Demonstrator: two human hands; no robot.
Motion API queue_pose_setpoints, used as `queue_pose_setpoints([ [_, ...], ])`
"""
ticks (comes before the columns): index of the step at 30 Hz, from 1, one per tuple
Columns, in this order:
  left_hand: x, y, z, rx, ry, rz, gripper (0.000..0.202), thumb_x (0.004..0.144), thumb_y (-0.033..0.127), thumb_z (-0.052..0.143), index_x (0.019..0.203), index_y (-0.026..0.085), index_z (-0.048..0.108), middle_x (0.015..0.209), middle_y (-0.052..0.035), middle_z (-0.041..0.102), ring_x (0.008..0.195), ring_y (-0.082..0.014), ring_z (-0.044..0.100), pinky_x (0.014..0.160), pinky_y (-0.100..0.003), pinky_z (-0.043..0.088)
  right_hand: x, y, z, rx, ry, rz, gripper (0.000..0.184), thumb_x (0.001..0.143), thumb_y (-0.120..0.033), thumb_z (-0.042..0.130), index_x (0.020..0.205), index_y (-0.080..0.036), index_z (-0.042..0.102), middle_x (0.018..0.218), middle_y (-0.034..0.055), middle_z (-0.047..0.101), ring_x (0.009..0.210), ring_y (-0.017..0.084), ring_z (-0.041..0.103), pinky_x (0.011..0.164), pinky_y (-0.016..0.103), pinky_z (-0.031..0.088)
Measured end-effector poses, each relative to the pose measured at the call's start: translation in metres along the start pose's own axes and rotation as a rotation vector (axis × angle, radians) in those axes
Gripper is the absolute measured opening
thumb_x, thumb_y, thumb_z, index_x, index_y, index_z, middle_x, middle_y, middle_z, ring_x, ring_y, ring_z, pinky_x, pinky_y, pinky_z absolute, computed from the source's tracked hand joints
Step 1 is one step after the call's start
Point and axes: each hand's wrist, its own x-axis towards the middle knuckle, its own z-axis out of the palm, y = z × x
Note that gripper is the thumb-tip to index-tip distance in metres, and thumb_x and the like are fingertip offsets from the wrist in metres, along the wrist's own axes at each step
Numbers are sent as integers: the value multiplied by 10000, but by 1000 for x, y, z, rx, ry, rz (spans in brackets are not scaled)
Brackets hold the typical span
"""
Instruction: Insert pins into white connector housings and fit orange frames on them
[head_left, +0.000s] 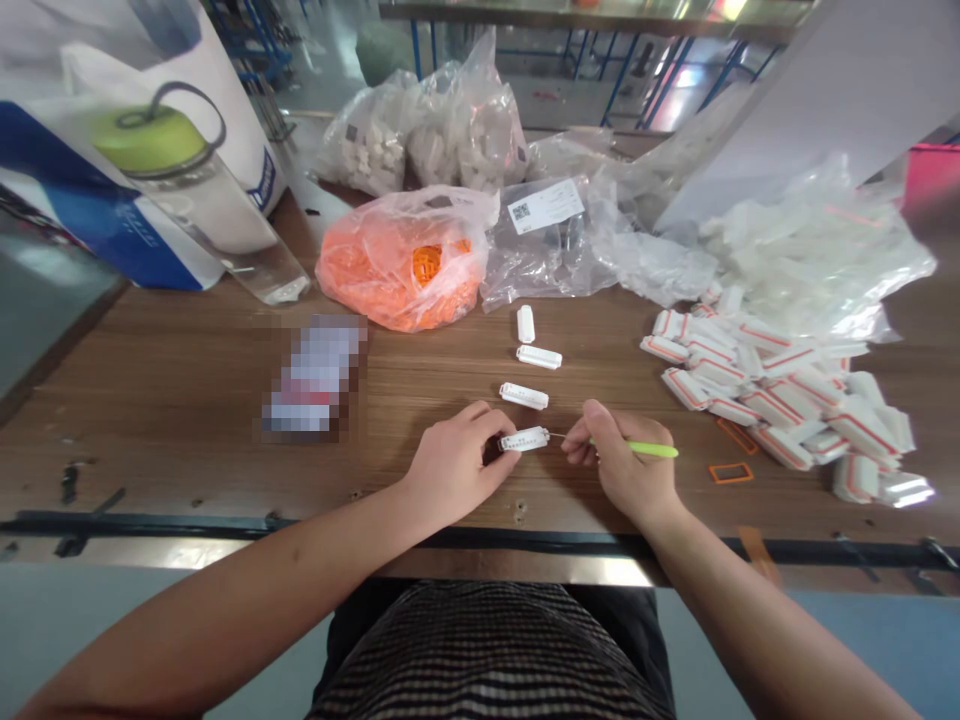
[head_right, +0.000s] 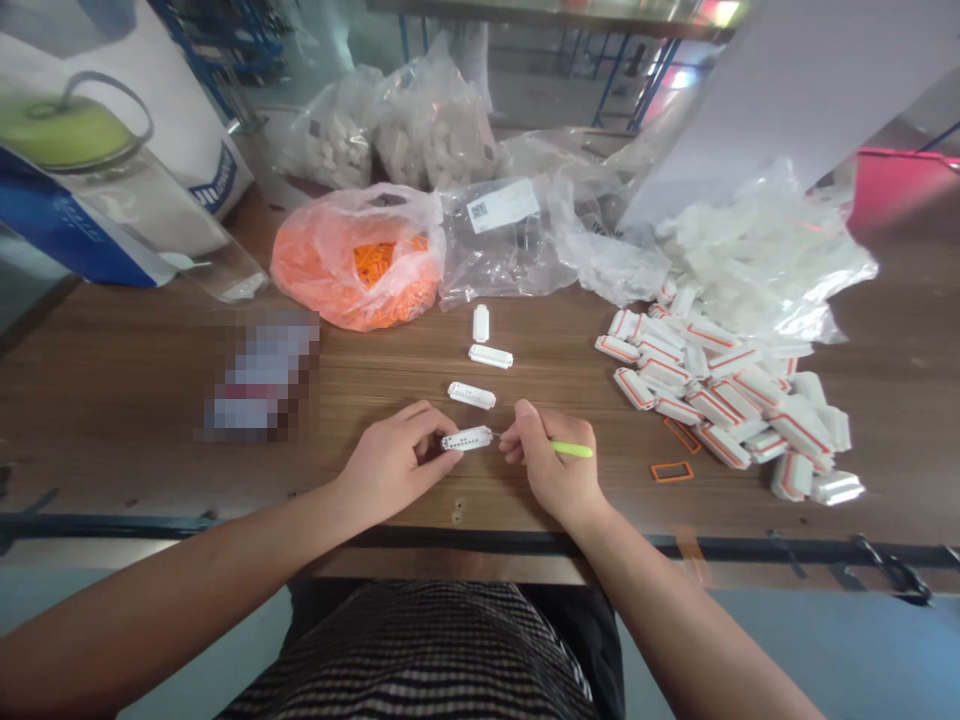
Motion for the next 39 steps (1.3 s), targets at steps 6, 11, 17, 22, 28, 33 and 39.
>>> queue_pose_setpoints([
  [6, -1, 0, -1, 1, 5, 1, 71, 813, 217, 657, 881, 210, 640, 789, 30, 556, 620, -108, 507, 602, -261, 390, 1, -4, 0, 54, 9, 52, 475, 872, -455, 536, 501, -180, 645, 471, 31, 645, 361, 97, 563, 364, 199, 443],
  [11, -2, -1, 0, -1, 12, 13, 69, 819, 214, 655, 886, 207, 642, 798, 25, 570, 623, -110, 517, 598, -263, 391, 2, -7, 0, 48, -5, 94, 461, 850, -467, 555, 501, -181, 643, 468, 31, 643, 364, 101, 563, 363, 202, 444],
  [17, -2, -2, 1, -2, 24, 25, 77, 827, 211, 662, 903, 209, 647, 812, 25, 576, 620, -107, 514, 597, -262, 393, 1, -4, -3, 124, 24, 99, 472, 854, -475, 556, 493, -183, 641, 466, 31, 640, 351, 96, 554, 352, 198, 422],
  [22, -2, -1, 0, -5, 18, 13, 76, 822, 199, 667, 894, 203, 645, 814, 23, 576, 633, -109, 521, 609, -264, 400, 2, -5, -1, 117, 2, 129, 476, 840, -492, 569, 485, -180, 629, 460, 35, 637, 346, 96, 553, 345, 196, 418],
  [28, -1, -3, 1, -5, 27, 22, 80, 818, 201, 669, 895, 204, 648, 812, 24, 579, 634, -111, 523, 605, -265, 395, 2, -5, -1, 137, 26, 107, 479, 838, -499, 566, 489, -177, 632, 464, 38, 640, 346, 97, 551, 341, 199, 411],
  [33, -1, -3, 1, -3, 25, 19, 72, 818, 203, 664, 888, 206, 648, 808, 24, 578, 629, -109, 522, 600, -262, 394, 3, -5, -1, 130, 26, 120, 470, 824, -499, 577, 482, -181, 631, 451, 35, 634, 334, 97, 546, 338, 198, 411],
  [39, 0, -2, 1, 7, 34, 32, 54, 822, 212, 659, 875, 205, 648, 781, 24, 570, 632, -114, 523, 602, -263, 399, 3, -3, 0, 88, 23, 112, 481, 841, -505, 563, 492, -182, 634, 456, 35, 638, 345, 102, 556, 344, 202, 425],
])
